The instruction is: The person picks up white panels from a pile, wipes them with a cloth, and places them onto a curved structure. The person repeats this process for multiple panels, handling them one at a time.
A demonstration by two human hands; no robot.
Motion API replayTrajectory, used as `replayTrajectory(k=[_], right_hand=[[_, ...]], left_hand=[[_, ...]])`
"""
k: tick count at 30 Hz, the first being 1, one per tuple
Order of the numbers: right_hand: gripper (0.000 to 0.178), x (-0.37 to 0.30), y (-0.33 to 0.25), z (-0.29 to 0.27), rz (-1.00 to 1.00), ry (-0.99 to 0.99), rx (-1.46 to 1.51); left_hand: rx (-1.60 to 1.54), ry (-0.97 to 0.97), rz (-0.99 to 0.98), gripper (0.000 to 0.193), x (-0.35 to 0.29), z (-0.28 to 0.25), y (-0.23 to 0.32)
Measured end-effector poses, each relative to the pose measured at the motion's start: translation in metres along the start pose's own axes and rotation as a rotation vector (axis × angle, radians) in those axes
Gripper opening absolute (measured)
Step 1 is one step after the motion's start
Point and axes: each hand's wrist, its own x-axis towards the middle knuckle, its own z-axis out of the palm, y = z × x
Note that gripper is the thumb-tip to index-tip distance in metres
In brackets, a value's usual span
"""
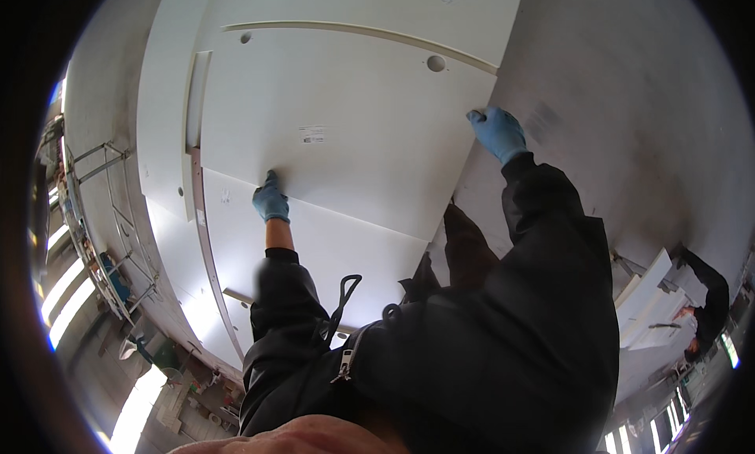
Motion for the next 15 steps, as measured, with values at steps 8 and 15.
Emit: replayTrajectory(k=[8, 15], right_hand=[[0.042, 0.007, -0.003, -0.005, 0.036, 0.005, 0.017], [0.043, 0.014, 0.002, 0.001, -0.003, 0.076, -0.013]], left_hand=[[0.001, 0.004, -0.062, 0.038, -0.009, 0.007, 0.015], [-0.010, -0.007, -0.038, 0.037, -0.010, 0.012, 0.016]])
